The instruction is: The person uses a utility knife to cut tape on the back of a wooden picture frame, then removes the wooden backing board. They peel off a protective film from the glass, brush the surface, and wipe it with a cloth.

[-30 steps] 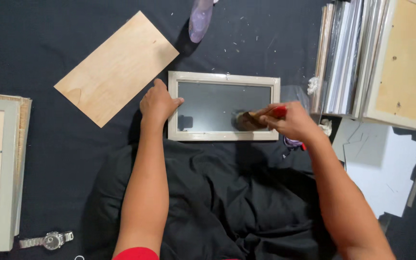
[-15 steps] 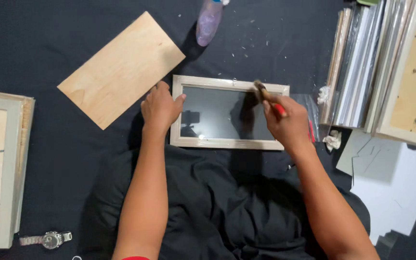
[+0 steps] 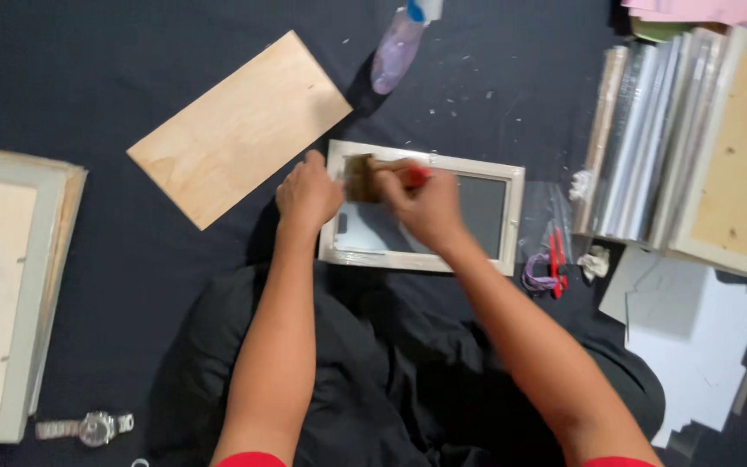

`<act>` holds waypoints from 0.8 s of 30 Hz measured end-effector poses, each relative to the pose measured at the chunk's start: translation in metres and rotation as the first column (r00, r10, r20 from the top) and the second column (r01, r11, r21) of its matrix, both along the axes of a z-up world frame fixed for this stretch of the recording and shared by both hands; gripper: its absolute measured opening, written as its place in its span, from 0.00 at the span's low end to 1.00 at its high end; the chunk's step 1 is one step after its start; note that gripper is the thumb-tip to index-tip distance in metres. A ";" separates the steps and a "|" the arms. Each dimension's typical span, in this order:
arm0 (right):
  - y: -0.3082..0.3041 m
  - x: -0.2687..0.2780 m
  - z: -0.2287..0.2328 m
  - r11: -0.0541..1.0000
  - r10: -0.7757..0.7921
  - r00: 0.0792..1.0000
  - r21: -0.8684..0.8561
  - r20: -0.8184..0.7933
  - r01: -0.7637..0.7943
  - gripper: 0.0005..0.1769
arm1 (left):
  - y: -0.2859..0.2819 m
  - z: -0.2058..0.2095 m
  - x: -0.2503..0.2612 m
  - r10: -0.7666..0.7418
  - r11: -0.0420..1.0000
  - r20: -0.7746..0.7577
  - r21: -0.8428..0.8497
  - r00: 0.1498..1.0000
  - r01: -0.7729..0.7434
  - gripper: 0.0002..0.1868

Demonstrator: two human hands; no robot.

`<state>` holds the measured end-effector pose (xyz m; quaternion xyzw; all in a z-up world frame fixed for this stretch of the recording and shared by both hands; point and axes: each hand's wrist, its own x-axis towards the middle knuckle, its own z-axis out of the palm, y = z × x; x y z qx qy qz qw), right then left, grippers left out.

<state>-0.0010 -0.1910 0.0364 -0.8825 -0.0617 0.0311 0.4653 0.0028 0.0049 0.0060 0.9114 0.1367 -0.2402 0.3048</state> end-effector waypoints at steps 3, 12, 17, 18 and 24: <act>0.007 -0.012 0.011 0.986 -0.130 0.966 0.070 -0.222 0.149 0.08 | 0.004 0.002 0.000 0.004 1.000 -0.003 -0.031 1.000 -0.004 0.31; -0.160 -0.025 0.025 0.808 -0.216 0.964 -0.526 0.154 0.265 0.09 | -0.005 0.019 0.001 0.022 0.999 -0.014 -0.045 1.000 -0.023 0.37; -0.081 -0.068 0.038 0.980 -0.185 0.939 -0.121 -0.288 0.156 0.12 | -0.004 0.019 -0.001 -0.002 1.000 -0.024 -0.027 1.000 0.001 0.38; -0.052 -0.077 0.055 0.976 -0.097 0.878 0.127 -0.470 0.176 0.15 | -0.001 0.021 -0.003 0.002 1.000 -0.029 -0.028 1.000 -0.003 0.37; -0.152 -0.041 -0.013 0.754 -0.168 0.972 -0.614 0.167 0.235 0.09 | 0.004 0.019 -0.007 0.014 0.999 -0.019 -0.052 1.000 -0.015 0.35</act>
